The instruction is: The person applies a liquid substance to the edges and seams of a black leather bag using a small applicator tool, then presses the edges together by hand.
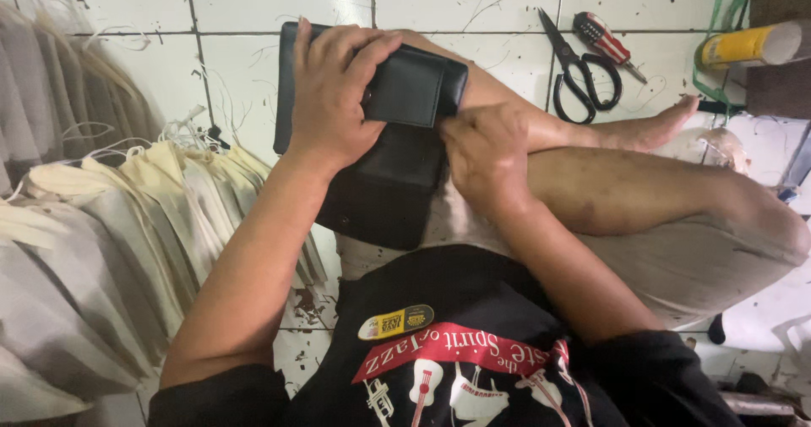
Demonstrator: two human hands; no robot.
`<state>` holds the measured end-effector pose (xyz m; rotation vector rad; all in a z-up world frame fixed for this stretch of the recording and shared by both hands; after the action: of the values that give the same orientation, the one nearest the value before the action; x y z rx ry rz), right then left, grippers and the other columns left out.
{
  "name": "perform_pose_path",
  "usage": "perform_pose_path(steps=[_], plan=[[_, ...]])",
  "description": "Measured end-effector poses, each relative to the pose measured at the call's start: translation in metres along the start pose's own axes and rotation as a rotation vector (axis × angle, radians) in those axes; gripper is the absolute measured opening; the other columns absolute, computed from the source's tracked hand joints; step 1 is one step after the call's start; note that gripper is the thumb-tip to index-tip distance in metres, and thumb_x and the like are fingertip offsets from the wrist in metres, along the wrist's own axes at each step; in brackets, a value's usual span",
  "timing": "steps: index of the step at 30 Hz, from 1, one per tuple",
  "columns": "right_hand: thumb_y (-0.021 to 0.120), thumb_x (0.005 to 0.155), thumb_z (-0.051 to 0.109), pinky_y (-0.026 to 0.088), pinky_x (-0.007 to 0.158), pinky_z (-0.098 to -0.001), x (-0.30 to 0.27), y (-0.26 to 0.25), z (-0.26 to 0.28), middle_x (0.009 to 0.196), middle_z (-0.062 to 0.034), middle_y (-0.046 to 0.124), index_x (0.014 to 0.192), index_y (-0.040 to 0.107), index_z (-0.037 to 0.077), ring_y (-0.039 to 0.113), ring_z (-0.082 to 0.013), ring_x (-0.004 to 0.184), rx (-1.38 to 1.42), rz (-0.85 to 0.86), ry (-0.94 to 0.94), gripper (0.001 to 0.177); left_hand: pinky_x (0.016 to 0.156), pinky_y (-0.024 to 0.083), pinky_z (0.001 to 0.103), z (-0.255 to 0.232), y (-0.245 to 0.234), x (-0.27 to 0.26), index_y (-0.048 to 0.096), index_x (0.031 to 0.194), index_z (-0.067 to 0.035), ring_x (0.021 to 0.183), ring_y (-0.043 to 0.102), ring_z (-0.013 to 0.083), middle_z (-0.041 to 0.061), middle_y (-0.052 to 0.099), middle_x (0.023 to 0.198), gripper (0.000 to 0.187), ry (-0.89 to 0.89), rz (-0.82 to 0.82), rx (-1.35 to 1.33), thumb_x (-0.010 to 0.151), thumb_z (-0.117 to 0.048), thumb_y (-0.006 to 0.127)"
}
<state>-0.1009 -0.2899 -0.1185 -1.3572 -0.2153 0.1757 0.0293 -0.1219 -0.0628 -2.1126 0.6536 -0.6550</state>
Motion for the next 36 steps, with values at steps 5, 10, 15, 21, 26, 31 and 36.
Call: perform_pose_path(steps=[5,10,15,21,26,31,36], plan=[[0.063,0.094,0.008,0.038,0.077,-0.0439,-0.020,-0.037,0.032,0.116,-0.0011,0.066,0.121,0.072,0.017,0.057,-0.0260,0.091,0.255,-0.251,-0.146,0.030,0.122,0.015,0.071,-0.002,-0.003,0.000,0.055,0.144,-0.014,0.129,0.054,0.0351,0.006,0.057,0.135,0.080,0.001,0.028,0.006,0.067,-0.005,0.075],[0.061,0.094,0.007,0.040,0.072,-0.0450,0.024,-0.027,-0.012,0.100,-0.0080,0.068,0.099,0.068,0.010,0.056,-0.0312,0.082,0.171,-0.430,-0.044,0.009,0.122,0.013,0.072,-0.003,-0.002,-0.002,0.057,0.140,-0.015,0.129,0.052,0.0351,0.004,0.055,0.135,0.068,-0.017,0.004,-0.029,0.074,-0.007,0.073],[0.057,0.090,-0.003,0.032,0.071,-0.0497,0.031,-0.034,-0.011,0.084,-0.0124,0.060,0.083,0.058,0.006,0.049,-0.0379,0.077,0.363,-0.453,-0.139,0.012,0.122,0.013,0.074,0.003,0.000,-0.005,0.059,0.140,-0.016,0.130,0.053,0.0351,0.005,0.057,0.135,0.063,-0.024,-0.015,-0.035,0.077,-0.014,0.067],[0.064,0.067,0.027,0.052,0.069,-0.0474,0.075,-0.015,-0.058,0.079,-0.0018,0.072,0.087,0.071,0.032,0.071,-0.0357,0.077,-0.198,0.273,0.206,0.022,0.122,0.012,0.072,0.002,0.000,-0.008,0.061,0.138,-0.016,0.131,0.053,0.0348,0.004,0.058,0.136,0.063,-0.007,-0.032,-0.029,0.076,-0.014,0.070],[0.062,0.098,-0.001,0.051,0.097,-0.0418,0.040,-0.061,-0.061,0.118,-0.0167,0.068,0.129,0.064,0.001,0.067,-0.0306,0.106,0.548,-0.582,0.343,0.031,0.122,0.016,0.074,-0.003,-0.004,-0.016,0.063,0.135,-0.014,0.129,0.055,0.0344,0.006,0.059,0.132,0.067,-0.003,-0.061,-0.068,0.069,-0.008,0.067],[0.052,0.097,0.012,0.047,0.074,-0.0449,0.027,-0.022,-0.008,0.100,-0.0092,0.068,0.112,0.065,0.019,0.064,-0.0326,0.085,0.032,0.166,0.076,0.022,0.121,0.016,0.072,-0.005,-0.002,-0.016,0.063,0.135,-0.015,0.130,0.056,0.0377,0.008,0.060,0.130,0.049,0.012,-0.073,-0.028,0.090,-0.031,0.072],[0.077,0.080,0.010,0.052,0.085,-0.0378,-0.020,-0.036,-0.017,0.095,-0.0087,0.074,0.105,0.077,0.010,0.070,-0.0316,0.091,0.676,-0.315,0.074,0.025,0.117,0.013,0.074,-0.008,0.001,-0.030,0.059,0.146,-0.026,0.138,0.047,0.0348,0.006,0.056,0.139,0.058,0.107,-0.135,0.039,0.107,-0.059,0.032]])
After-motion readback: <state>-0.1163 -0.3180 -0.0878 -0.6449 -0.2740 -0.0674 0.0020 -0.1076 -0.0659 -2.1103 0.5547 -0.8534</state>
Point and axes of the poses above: each hand's wrist, its own x-axis towards the middle knuckle, its own y-axis out of the palm, z = x × y, the point moved 4 cm from there along x, towards the middle knuckle
